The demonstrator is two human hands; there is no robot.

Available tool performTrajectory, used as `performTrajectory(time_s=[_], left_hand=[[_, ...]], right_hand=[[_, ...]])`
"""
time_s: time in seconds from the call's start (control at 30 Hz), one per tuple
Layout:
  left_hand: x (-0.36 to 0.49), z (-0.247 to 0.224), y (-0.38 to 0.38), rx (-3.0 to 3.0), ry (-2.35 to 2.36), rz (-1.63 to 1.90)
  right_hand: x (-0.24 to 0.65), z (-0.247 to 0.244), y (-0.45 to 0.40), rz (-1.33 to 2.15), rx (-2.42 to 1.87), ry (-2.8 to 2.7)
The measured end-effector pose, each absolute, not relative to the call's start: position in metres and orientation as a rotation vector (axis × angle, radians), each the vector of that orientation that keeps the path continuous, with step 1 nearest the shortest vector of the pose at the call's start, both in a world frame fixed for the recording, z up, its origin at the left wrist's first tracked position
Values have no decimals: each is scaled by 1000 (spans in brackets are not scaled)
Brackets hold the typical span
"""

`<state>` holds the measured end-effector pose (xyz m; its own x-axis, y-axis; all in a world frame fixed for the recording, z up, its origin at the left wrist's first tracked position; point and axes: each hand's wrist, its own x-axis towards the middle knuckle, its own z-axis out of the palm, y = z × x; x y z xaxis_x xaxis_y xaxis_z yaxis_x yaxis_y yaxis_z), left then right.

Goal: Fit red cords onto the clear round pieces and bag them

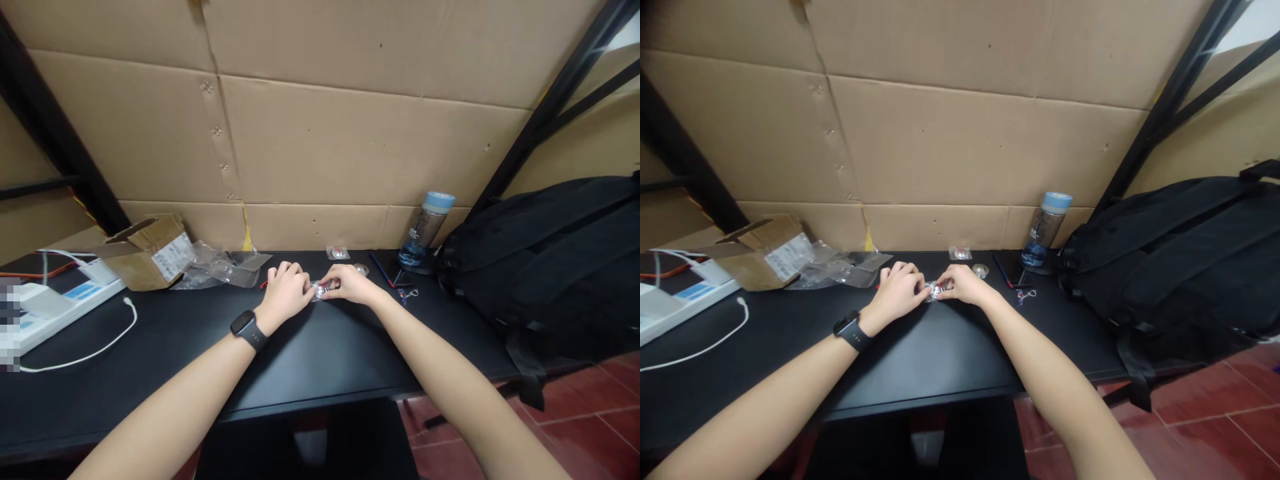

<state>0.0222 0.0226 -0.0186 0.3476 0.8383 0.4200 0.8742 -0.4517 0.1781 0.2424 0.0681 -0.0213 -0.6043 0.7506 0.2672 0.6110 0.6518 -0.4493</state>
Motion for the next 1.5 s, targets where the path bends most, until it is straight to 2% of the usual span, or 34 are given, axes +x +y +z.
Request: performTrajectory(time_s=[0.23, 0.4, 0.57, 0.7, 0.83, 1.17, 1.5], left_hand=[[-16, 1, 41, -2304, -1747, -826], [-53, 5, 61, -2455, -1752, -715], [-61, -6, 68, -2672, -1661, -573], [-56, -18, 68, -2563, -1679, -593], [-51, -21, 70, -2505, -1678, -567], [-42, -23, 73, -2457, -1794, -537], [-24, -11, 58, -2493, -1691, -946]], right_hand=[[232, -26, 83, 90, -1171, -2498], [215, -14, 114, -278, -1438, -2561], [203, -4, 136, -340, -1644, -2463], [205, -1, 134, -373, -1702, -2345], [228, 5, 124, -302, -1727, -2271], [335, -5, 104, 336, -1688, -2261], [331, -14, 109, 286, -1740, -2233]])
